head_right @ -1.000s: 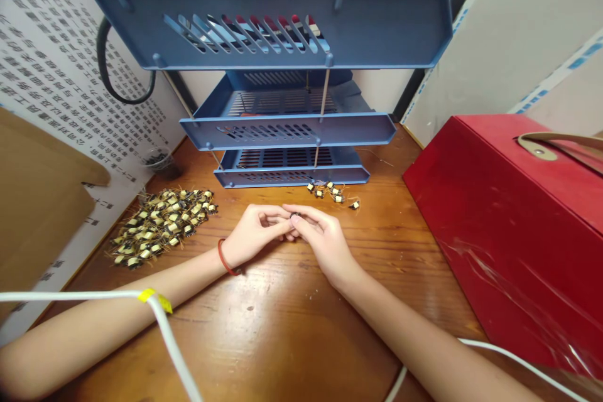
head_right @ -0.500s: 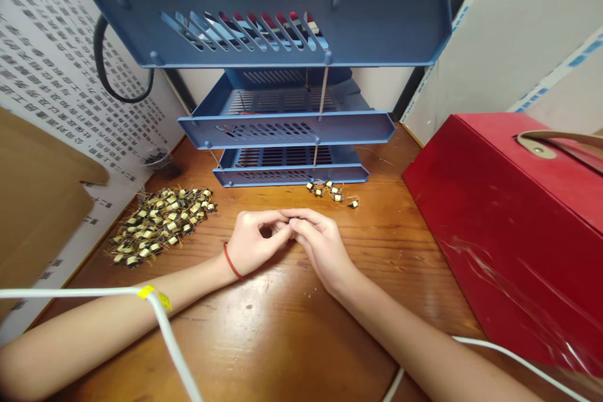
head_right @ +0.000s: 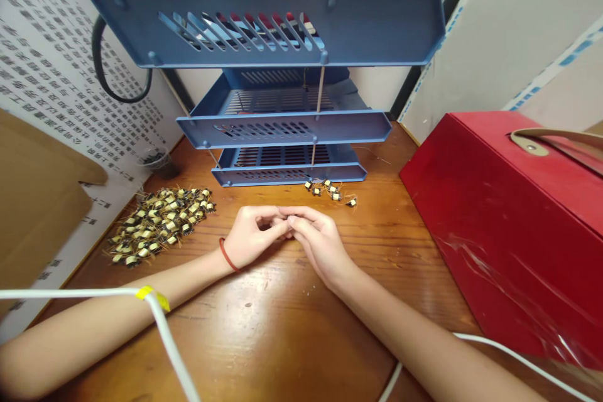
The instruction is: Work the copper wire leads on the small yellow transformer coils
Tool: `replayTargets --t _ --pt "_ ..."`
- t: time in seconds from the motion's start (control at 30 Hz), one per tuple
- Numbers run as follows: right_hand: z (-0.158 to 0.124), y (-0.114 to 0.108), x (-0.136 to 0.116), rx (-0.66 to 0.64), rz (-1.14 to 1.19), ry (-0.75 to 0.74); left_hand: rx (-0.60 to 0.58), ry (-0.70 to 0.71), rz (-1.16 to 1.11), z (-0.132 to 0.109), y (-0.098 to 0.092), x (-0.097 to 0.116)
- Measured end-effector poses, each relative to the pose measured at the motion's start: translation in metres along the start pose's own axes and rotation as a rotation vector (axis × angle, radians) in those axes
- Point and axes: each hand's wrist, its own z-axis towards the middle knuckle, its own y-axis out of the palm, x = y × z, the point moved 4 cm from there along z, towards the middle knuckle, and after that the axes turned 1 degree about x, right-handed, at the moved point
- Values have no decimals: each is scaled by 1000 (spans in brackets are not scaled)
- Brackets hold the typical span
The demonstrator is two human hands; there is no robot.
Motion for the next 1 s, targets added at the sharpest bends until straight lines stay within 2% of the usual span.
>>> replayTargets --t 0.1,0.2,0.73,1.0 --pt "2 -1 1 -20 12 11 -55 -81 -177 4 1 -6" --pt "4 -2 2 -24 14 27 -86 -114 -260 7 1 -8" --pt "3 -1 1 -34 3 30 -95 -95 -167 5 2 -8" --pt "6 -3 1 -31 33 36 -105 -78 -213 7 4 -9"
